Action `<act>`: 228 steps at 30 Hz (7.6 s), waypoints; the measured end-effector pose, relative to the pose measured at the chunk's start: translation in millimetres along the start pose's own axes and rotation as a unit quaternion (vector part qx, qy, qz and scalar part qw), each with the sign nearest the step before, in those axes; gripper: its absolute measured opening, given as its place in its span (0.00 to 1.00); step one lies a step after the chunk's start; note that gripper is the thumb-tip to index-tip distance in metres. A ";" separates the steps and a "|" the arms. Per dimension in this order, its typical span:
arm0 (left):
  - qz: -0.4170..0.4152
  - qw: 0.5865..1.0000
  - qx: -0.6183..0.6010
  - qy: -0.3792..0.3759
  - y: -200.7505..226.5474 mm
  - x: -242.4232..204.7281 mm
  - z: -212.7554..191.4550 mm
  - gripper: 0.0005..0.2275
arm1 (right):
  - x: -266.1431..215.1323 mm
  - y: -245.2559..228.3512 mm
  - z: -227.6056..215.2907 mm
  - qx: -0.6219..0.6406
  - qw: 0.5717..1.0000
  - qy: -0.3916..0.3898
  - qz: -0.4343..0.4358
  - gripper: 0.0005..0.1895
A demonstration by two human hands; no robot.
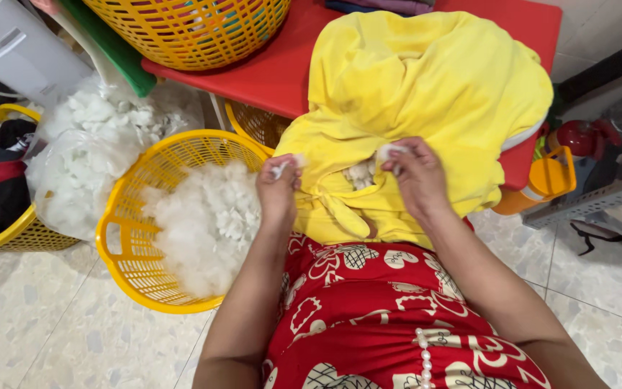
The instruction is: The person repeatedly picks small clumps of white cotton from a yellow basket, fluffs them by hand, and inserts them into a yellow fabric item resting on their lap. The process continues throughout the clip with no visible final state shown.
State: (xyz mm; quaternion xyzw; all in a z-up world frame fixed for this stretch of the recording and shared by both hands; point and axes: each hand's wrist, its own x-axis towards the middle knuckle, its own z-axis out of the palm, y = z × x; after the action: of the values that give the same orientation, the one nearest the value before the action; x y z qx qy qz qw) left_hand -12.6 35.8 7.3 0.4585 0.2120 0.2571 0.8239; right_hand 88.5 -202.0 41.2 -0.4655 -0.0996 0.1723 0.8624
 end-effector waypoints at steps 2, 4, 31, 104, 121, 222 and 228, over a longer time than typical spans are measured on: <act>0.001 1.000 0.001 -0.006 11.0 3.2 -2.4 0.06 | 3.5 -9.1 0.6 -0.013 0.999 -0.019 -0.038 0.07; -0.055 0.997 0.055 -0.011 9.8 -7.0 2.2 0.10 | 3.1 -2.4 7.1 -0.067 0.995 -0.032 -0.065 0.09; 0.047 0.986 0.081 0.139 50.5 53.4 -186.7 0.05 | -20.2 32.8 20.7 -0.369 0.909 -0.190 0.031 0.11; 0.094 0.901 0.407 -0.119 -23.8 -21.0 4.9 0.11 | 8.8 45.6 8.8 -0.466 0.877 -0.102 -0.049 0.10; 0.118 0.951 0.218 -0.184 -13.3 -30.7 13.8 0.14 | -14.9 4.4 48.1 -0.522 0.825 -0.160 -0.146 0.24; -0.050 0.986 0.091 -0.133 -39.0 11.9 -37.5 0.03 | -2.7 25.3 23.6 -0.433 0.894 -0.082 0.082 0.11; -0.031 0.972 0.119 -0.199 -36.3 1.6 -31.7 0.05 | -22.1 10.2 56.5 -0.514 0.818 -0.229 -0.116 0.28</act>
State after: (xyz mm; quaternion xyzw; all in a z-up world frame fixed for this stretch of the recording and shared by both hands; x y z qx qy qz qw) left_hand -21.6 41.0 -39.8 0.5882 0.0875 0.1079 0.7967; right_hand 47.3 -162.0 63.3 -0.7735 -0.4215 0.0958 0.4635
